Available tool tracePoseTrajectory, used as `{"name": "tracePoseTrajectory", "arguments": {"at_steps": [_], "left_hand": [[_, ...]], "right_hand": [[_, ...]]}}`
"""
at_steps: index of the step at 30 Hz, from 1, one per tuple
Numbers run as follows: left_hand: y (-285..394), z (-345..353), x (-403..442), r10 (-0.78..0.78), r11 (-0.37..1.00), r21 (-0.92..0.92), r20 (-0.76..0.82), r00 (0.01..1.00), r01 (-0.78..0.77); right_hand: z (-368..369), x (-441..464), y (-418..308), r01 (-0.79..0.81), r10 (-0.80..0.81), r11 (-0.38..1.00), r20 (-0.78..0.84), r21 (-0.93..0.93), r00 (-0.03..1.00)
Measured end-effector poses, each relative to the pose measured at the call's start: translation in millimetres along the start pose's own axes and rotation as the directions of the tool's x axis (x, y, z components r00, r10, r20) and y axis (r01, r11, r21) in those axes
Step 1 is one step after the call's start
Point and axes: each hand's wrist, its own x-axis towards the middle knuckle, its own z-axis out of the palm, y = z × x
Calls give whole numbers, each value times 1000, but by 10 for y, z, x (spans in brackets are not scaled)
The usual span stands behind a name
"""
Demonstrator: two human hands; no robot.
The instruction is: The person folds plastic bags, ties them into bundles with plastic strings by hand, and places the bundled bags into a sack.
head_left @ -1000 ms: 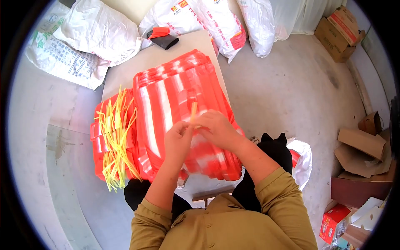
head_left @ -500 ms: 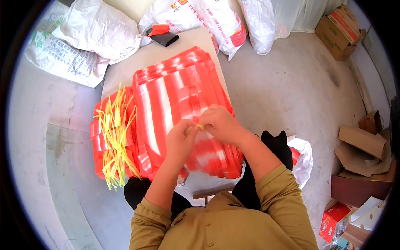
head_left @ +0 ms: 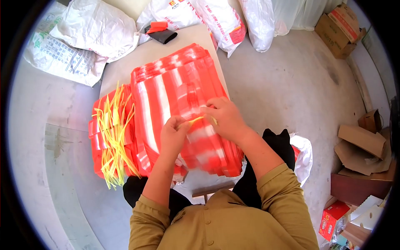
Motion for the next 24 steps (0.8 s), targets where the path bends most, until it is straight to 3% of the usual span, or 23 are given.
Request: {"name": "tracePoseTrajectory", "arguments": {"at_steps": [1,4,7,8,10,14,17,19,22,24], "left_hand": [[-34,-15,12,-11,1000,27,-16,1000,11],[-69,-71,-11,86,897,440,-71,994,-47],[-128,-46,-35,221,803,578,-58,974,-148],[-116,-36,-47,219,804,574,-43,975,-155],[-66,-20,-76,216,804,569,-13,976,-170],[-55,59,-114,259,787,573,34,965,-231],[-35,83,-141,298,766,576,72,952,-284],[-32,79,-127,298,734,618,79,951,-281],[103,12,-111,117,864,486,60,991,-131],[120,28,-91,3,982,188,56,998,-14]], "right_hand": [[-28,-11,23,-29,29,999,16,-26,999],[-157,-54,12,-120,133,985,105,-122,985],[-210,-34,-25,-176,193,976,143,-126,971],[-208,-31,-32,-191,206,975,143,-110,968],[-174,-6,-54,-312,292,935,133,168,947],[-87,54,-187,-413,366,706,202,575,908],[-101,91,-120,-581,365,704,492,409,790],[-88,102,-113,-546,330,750,505,373,798],[-85,101,-150,-480,284,818,502,318,817],[-63,66,-160,-407,236,859,466,309,853]]}}
